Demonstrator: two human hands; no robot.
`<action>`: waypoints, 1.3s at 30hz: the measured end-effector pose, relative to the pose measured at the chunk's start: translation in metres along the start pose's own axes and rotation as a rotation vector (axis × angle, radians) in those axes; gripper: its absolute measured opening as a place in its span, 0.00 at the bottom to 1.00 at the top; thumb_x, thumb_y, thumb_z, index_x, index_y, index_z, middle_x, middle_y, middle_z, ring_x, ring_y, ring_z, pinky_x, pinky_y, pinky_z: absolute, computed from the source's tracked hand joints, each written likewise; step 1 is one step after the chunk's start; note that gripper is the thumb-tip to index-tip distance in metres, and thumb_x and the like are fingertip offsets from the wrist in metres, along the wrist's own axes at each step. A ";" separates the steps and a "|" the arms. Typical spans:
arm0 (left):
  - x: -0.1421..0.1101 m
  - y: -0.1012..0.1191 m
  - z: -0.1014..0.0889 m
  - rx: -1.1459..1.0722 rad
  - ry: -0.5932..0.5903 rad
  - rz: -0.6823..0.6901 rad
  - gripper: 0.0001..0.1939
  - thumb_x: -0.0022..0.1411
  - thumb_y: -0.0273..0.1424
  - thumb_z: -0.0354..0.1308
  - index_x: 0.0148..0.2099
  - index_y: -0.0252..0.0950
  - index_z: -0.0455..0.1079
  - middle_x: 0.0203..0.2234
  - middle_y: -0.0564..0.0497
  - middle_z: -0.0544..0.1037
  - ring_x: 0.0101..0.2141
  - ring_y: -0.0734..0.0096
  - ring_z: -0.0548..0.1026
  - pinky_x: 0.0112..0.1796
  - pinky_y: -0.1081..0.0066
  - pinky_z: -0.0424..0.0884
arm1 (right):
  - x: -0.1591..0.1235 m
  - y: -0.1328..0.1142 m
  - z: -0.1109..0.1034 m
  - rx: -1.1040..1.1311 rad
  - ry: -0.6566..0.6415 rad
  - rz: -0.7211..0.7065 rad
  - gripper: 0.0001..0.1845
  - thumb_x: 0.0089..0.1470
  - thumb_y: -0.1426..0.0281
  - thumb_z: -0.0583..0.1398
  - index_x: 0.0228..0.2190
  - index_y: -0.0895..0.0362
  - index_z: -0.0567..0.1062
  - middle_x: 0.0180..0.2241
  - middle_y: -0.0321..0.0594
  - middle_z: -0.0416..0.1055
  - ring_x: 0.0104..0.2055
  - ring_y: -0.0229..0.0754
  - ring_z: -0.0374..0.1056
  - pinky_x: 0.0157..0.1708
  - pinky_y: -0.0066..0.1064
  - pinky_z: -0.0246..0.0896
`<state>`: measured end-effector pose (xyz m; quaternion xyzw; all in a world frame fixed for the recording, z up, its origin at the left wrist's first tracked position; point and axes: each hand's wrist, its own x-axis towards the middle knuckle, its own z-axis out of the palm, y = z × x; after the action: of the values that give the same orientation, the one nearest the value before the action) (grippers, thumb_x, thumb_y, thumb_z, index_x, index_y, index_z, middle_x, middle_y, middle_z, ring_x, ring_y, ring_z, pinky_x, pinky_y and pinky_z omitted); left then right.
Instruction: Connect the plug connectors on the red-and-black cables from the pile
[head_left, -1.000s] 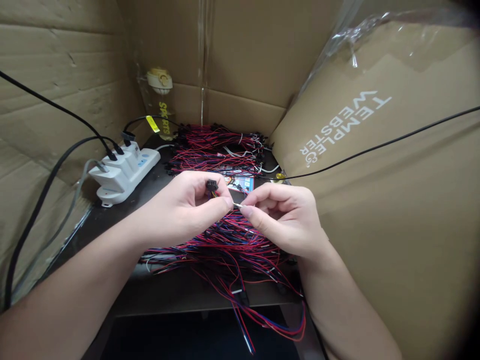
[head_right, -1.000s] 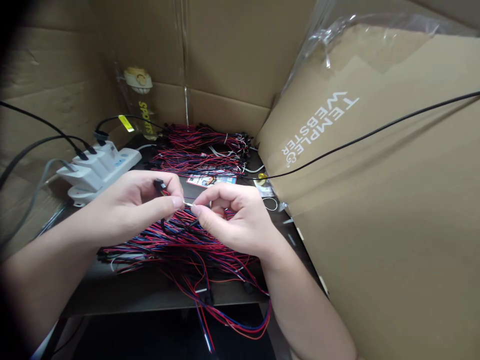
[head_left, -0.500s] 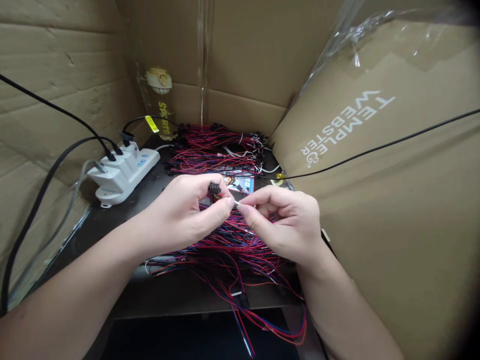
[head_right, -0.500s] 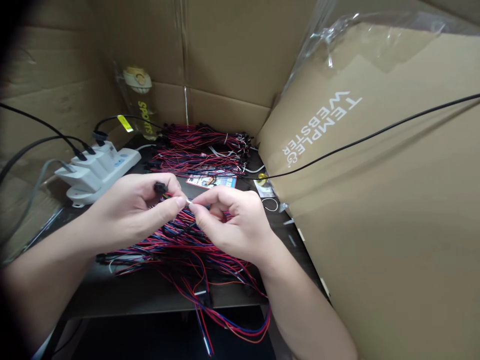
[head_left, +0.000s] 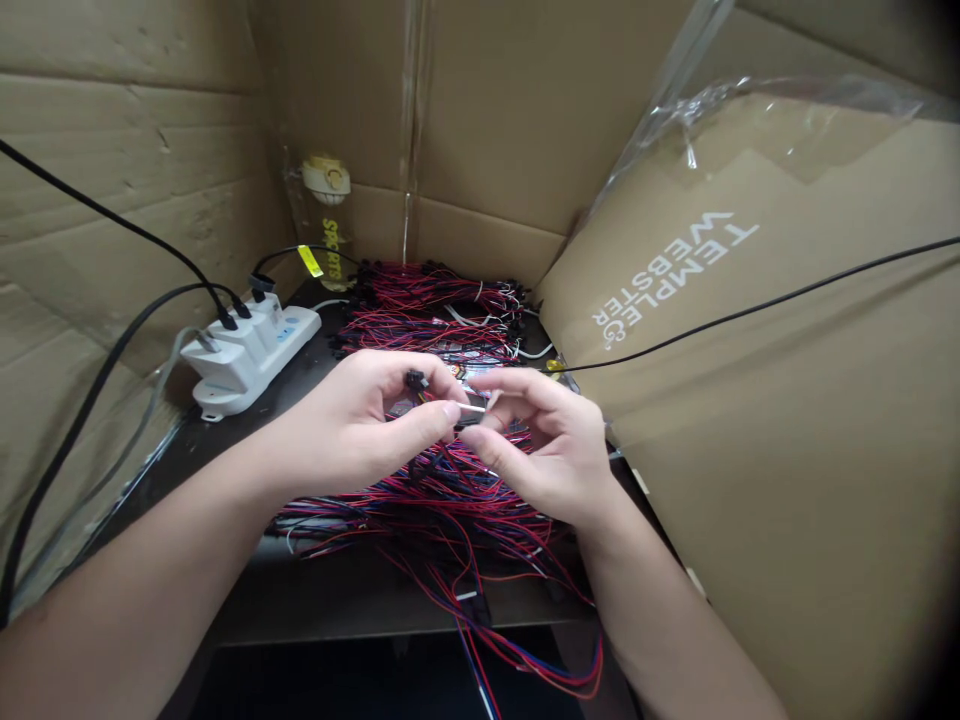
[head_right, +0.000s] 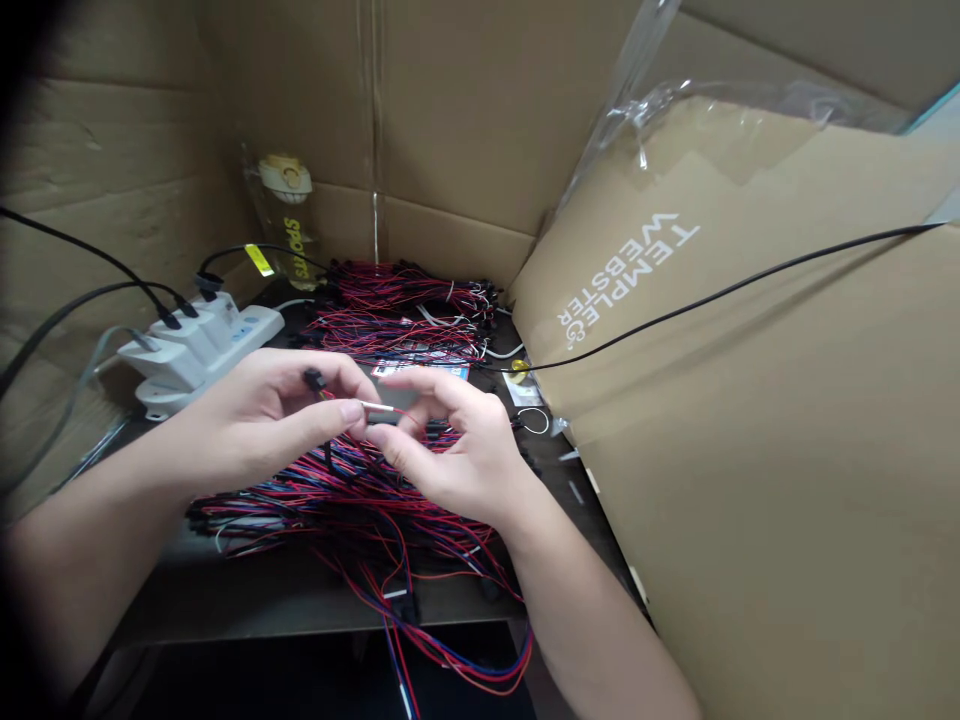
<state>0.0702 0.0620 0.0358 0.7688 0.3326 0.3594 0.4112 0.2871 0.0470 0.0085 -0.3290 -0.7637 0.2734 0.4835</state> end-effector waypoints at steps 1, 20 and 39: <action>0.000 -0.001 -0.001 -0.012 0.003 0.007 0.10 0.69 0.37 0.59 0.40 0.36 0.75 0.30 0.52 0.80 0.31 0.72 0.75 0.33 0.74 0.71 | 0.001 0.001 -0.002 0.018 -0.028 0.005 0.23 0.57 0.67 0.70 0.53 0.55 0.75 0.35 0.39 0.80 0.37 0.40 0.77 0.42 0.35 0.73; 0.011 -0.026 0.008 -0.386 -0.096 0.098 0.43 0.70 0.63 0.30 0.57 0.37 0.72 0.52 0.41 0.78 0.57 0.54 0.73 0.56 0.56 0.72 | 0.065 -0.058 0.006 -0.507 -0.380 -0.093 0.11 0.60 0.74 0.65 0.25 0.58 0.78 0.21 0.32 0.66 0.26 0.33 0.57 0.30 0.31 0.51; 0.014 -0.041 0.001 -0.064 -0.121 0.186 0.12 0.69 0.40 0.59 0.40 0.36 0.73 0.48 0.41 0.81 0.51 0.58 0.78 0.54 0.56 0.73 | 0.164 -0.124 -0.068 -0.073 0.160 0.038 0.13 0.60 0.74 0.59 0.30 0.67 0.81 0.16 0.26 0.59 0.25 0.25 0.57 0.31 0.41 0.43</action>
<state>0.0697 0.0913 0.0037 0.8032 0.2229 0.3593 0.4196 0.2681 0.1003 0.2173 -0.3819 -0.7258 0.2274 0.5251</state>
